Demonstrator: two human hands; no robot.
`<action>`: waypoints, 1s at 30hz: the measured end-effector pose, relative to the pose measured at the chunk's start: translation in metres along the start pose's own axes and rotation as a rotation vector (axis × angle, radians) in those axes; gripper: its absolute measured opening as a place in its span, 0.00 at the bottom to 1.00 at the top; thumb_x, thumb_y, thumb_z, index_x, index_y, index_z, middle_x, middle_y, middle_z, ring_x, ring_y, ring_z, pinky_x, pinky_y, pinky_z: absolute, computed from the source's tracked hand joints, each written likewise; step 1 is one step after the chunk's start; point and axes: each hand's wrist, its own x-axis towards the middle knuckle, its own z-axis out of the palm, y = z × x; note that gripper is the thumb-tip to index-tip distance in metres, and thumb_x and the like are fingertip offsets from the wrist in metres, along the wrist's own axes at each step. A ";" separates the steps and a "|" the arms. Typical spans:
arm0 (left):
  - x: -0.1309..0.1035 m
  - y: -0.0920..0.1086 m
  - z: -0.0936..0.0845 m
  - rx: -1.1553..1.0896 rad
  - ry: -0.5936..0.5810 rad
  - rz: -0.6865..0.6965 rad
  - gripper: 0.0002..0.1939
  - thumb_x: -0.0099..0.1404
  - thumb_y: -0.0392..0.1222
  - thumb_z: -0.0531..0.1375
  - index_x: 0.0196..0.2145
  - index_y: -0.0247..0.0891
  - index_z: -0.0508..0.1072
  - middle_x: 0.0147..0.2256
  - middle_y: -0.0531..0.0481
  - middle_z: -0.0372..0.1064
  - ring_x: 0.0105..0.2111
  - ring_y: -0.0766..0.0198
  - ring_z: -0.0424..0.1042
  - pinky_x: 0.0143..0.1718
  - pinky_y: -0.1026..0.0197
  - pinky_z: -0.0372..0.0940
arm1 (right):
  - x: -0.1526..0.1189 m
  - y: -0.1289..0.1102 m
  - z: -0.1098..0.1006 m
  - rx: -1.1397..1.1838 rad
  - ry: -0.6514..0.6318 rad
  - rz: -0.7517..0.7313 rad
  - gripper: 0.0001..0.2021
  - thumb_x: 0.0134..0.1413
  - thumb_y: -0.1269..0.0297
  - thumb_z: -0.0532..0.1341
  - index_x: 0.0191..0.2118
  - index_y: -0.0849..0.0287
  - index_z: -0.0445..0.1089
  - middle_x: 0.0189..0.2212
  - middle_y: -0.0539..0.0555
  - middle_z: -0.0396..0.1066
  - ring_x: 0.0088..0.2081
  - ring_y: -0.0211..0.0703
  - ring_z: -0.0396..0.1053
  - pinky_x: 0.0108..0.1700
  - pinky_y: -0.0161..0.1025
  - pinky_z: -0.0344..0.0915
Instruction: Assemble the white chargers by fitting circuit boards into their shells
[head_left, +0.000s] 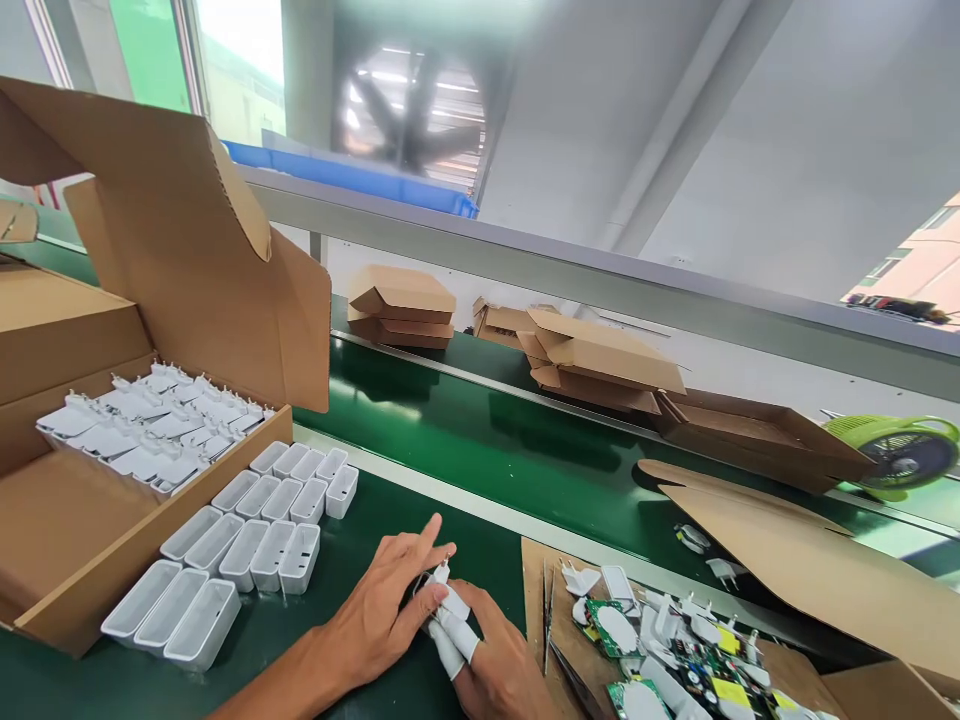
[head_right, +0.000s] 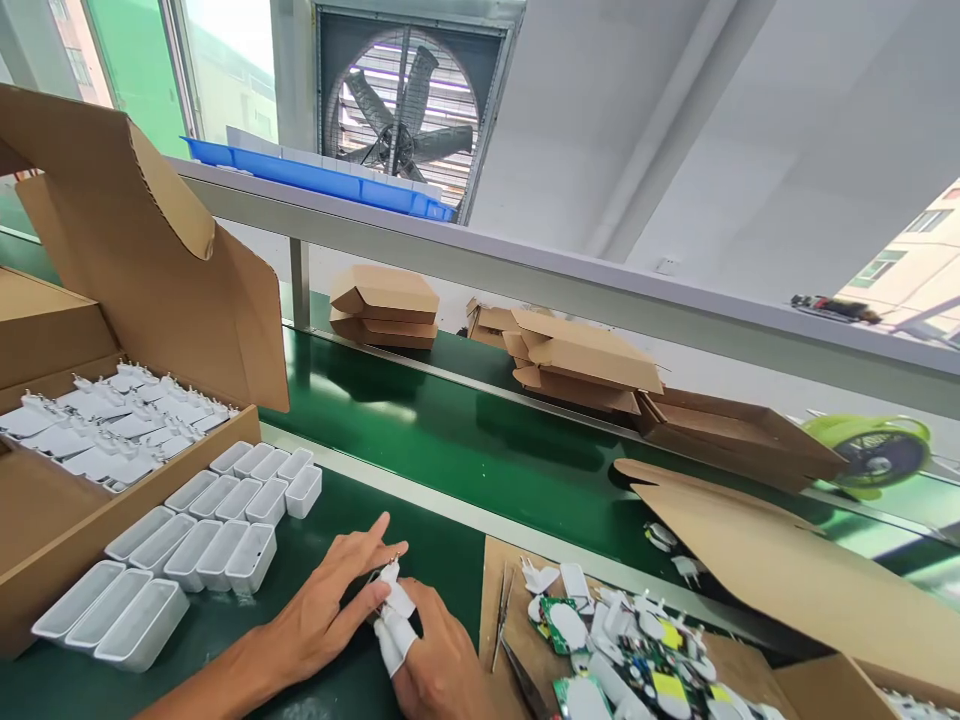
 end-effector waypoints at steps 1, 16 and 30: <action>0.000 0.000 -0.001 -0.015 0.020 -0.054 0.36 0.80 0.43 0.53 0.75 0.60 0.37 0.65 0.49 0.68 0.62 0.52 0.66 0.64 0.38 0.59 | 0.000 -0.001 -0.001 0.010 0.008 0.016 0.29 0.60 0.79 0.51 0.65 0.54 0.63 0.54 0.63 0.73 0.50 0.54 0.77 0.49 0.48 0.80; -0.009 -0.008 0.006 -0.034 0.142 -0.186 0.22 0.79 0.46 0.52 0.68 0.49 0.61 0.59 0.43 0.71 0.58 0.54 0.72 0.60 0.46 0.68 | 0.001 -0.011 0.009 0.105 0.065 0.084 0.29 0.52 0.83 0.52 0.59 0.57 0.67 0.53 0.63 0.71 0.50 0.54 0.73 0.48 0.49 0.77; -0.001 -0.012 0.019 0.054 0.105 0.027 0.21 0.78 0.45 0.58 0.65 0.47 0.70 0.49 0.44 0.74 0.46 0.57 0.75 0.47 0.57 0.73 | -0.002 -0.003 0.009 0.039 -0.011 0.046 0.36 0.48 0.84 0.53 0.65 0.60 0.59 0.62 0.63 0.66 0.59 0.55 0.70 0.59 0.47 0.72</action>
